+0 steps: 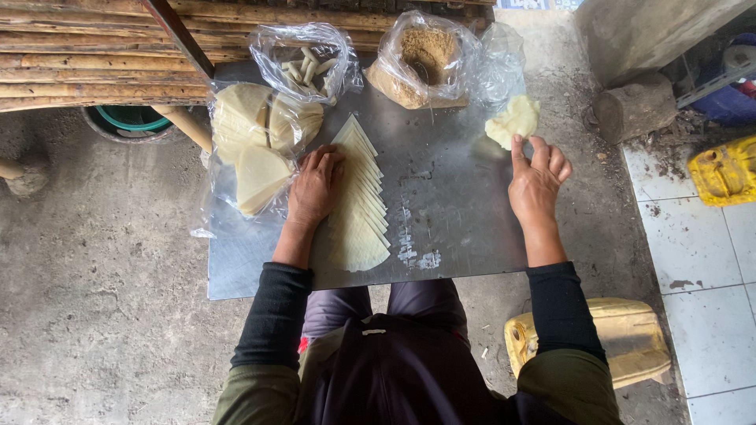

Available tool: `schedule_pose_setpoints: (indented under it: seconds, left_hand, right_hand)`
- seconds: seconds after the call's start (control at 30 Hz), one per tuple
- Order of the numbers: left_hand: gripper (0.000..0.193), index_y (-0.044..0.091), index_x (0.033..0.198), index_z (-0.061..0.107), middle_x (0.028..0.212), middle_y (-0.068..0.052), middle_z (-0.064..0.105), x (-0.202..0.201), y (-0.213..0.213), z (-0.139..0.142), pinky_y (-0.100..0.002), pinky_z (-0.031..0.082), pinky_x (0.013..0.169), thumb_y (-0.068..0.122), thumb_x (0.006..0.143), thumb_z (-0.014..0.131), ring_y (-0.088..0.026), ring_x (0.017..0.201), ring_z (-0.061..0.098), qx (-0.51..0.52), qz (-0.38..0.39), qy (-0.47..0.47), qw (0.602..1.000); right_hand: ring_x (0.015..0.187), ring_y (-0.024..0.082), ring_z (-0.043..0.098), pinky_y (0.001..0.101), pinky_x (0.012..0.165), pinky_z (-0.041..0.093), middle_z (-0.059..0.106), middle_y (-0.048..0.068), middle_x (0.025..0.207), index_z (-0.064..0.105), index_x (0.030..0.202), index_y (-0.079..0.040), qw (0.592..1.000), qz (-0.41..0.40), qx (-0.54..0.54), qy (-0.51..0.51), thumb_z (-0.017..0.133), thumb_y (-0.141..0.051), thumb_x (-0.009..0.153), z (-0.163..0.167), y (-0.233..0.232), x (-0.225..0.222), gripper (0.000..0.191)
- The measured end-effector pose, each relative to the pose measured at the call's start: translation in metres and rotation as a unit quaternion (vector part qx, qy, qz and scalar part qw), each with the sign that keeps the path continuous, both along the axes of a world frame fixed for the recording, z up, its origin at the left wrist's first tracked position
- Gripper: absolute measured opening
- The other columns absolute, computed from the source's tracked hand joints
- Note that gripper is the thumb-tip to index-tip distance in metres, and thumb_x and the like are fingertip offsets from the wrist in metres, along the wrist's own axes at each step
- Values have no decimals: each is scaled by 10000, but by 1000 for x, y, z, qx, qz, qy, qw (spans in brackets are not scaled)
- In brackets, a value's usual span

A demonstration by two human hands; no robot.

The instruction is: The person separates thin triangular wrappers from a stack, places them on a metal table, and uses a spoon to add a small amount of brown filling onto each wrapper. The person then folds the wrappers into small triangular packets and places them in a pile.

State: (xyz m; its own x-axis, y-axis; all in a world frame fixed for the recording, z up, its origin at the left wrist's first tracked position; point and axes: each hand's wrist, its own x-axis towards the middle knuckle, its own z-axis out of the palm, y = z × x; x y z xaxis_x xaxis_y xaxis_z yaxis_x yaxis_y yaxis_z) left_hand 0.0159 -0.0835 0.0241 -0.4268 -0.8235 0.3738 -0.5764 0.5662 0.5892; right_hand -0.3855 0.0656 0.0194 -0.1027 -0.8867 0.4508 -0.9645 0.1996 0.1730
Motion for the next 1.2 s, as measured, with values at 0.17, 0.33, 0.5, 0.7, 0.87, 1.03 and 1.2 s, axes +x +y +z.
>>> schedule_pose_setpoints:
  seconds: [0.17, 0.33, 0.5, 0.7, 0.87, 1.03, 1.2]
  left_hand:
    - [208, 74, 1171, 670, 1346, -90, 625, 0, 0, 0, -442, 489, 1029, 203, 1015, 625, -326, 1245, 593, -9, -2, -6, 1000]
    - [211, 78, 1175, 671, 1343, -82, 620, 1, 1, 2, -440, 497, 1008, 199, 1011, 617, -324, 1243, 590, 6, -1, -8, 1000]
    - [212, 78, 1174, 672, 1340, -81, 618, 0, 0, 2, -442, 499, 1005, 200, 1010, 619, -325, 1248, 588, -4, 1, -8, 1000]
    - [206, 79, 1165, 671, 1335, -80, 620, -1, 1, 0, -439, 510, 996, 206, 1009, 627, -317, 1249, 593, -1, 2, -1, 1000]
    - [204, 81, 1157, 672, 1336, -78, 621, -2, 2, -2, -434, 509, 1000, 207, 1000, 633, -316, 1251, 593, -6, 2, 7, 1000]
    - [216, 83, 1167, 669, 1346, -75, 614, -2, 1, -3, -429, 504, 1001, 214, 1001, 628, -314, 1259, 585, 1, 3, -8, 1000]
    - [209, 94, 1178, 665, 1358, -54, 612, -2, 0, -1, -426, 511, 1001, 217, 1017, 616, -291, 1258, 589, 12, 5, -14, 1000]
  right_hand:
    - [1318, 308, 405, 453, 1113, 266, 536, 118, 1444, 642, 1514, -120, 1000, 2, -2, -7, 624, 7, 993, -8, 2, 1, 536]
    - [1305, 309, 407, 456, 1103, 274, 546, 106, 1397, 682, 1443, -105, 1000, -5, -2, -13, 619, -29, 1000, -8, 3, 2, 455]
    - [1301, 308, 401, 455, 1098, 279, 547, 102, 1376, 711, 1397, -106, 1000, -5, -2, -20, 618, -56, 1017, -8, 4, 3, 395]
    - [1295, 282, 399, 440, 1098, 289, 569, 64, 1365, 749, 1355, -123, 1000, 8, -19, -1, 619, -129, 1088, -7, 9, 6, 297]
    - [1287, 274, 403, 437, 1089, 289, 580, 49, 1347, 774, 1304, -140, 999, 15, -26, 17, 639, -166, 1087, -6, 11, 7, 257]
    - [1300, 268, 407, 427, 1108, 299, 580, 30, 1325, 783, 1217, -122, 999, 25, -31, -19, 689, -116, 1058, -7, 10, 5, 185]
    - [1269, 285, 425, 451, 1084, 296, 572, 31, 1200, 799, 1048, -140, 995, 32, -28, -92, 719, -4, 944, -3, 8, -1, 189]
